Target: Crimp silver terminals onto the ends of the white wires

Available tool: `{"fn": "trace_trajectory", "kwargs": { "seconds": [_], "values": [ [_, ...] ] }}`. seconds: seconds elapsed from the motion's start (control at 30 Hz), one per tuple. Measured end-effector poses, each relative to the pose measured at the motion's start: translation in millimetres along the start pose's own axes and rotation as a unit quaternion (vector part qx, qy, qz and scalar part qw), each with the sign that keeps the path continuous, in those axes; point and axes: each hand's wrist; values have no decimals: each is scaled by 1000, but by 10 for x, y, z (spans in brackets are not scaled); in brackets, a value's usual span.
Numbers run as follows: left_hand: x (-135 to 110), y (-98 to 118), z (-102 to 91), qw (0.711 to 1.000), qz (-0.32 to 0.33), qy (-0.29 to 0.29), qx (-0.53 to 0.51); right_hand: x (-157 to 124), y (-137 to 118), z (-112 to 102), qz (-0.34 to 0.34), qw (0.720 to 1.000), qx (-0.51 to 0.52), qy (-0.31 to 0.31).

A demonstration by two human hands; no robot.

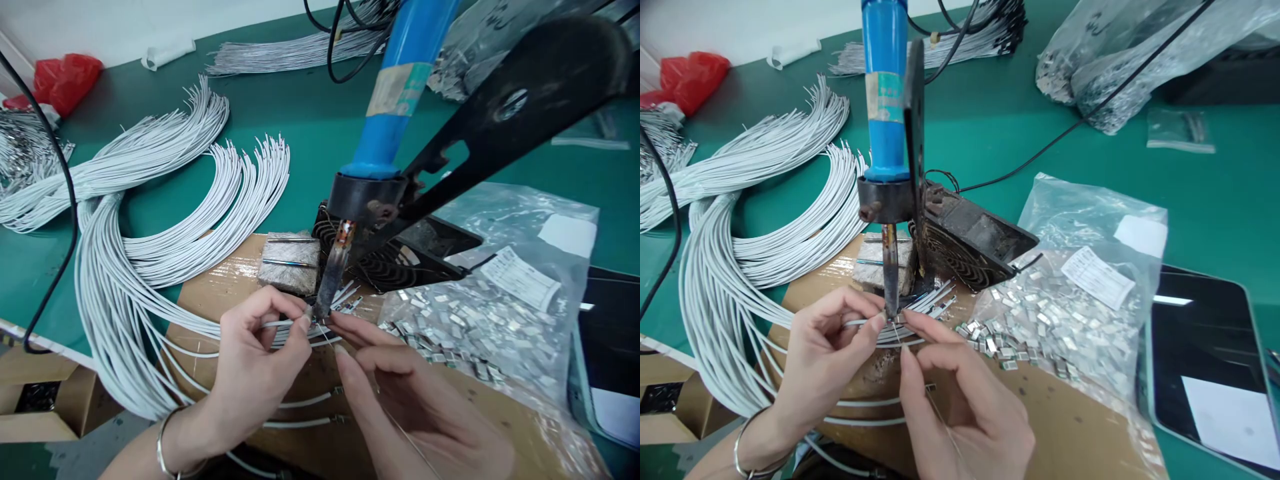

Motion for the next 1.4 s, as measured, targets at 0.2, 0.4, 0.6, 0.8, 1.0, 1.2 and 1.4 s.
{"fn": "trace_trajectory", "kwargs": {
  "seconds": [0.2,0.4,0.6,0.8,1.0,1.2,1.4],
  "values": [
    [-7,-1,-11,1000,2,0,8,-3,-9,1,7,1000,14,9],
    [-3,-13,-7,1000,8,-5,12,-1,-4,9,15,1000,6,7],
    [-8,-7,4,1000,1,1,2,-14,-35,37,35,999,15,31],
    [-17,14,-5,1000,8,4,8,7,-23,23,12,1000,8,18],
    [-22,12,-13,1000,12,3,9,-6,-61,64,29,999,23,39],
    [-7,13,-17,1000,9,4,15,-1,-58,48,38,999,20,32],
    [-6,12,-13,1000,0,6,11,5,-44,24,51,998,17,20]
  ]
}}
Point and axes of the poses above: each hand's wrist, its own x-axis towards the middle knuckle, its own z-axis out of the palm, y = z × x, and after that the axes turned 7 degrees about -z, right-handed
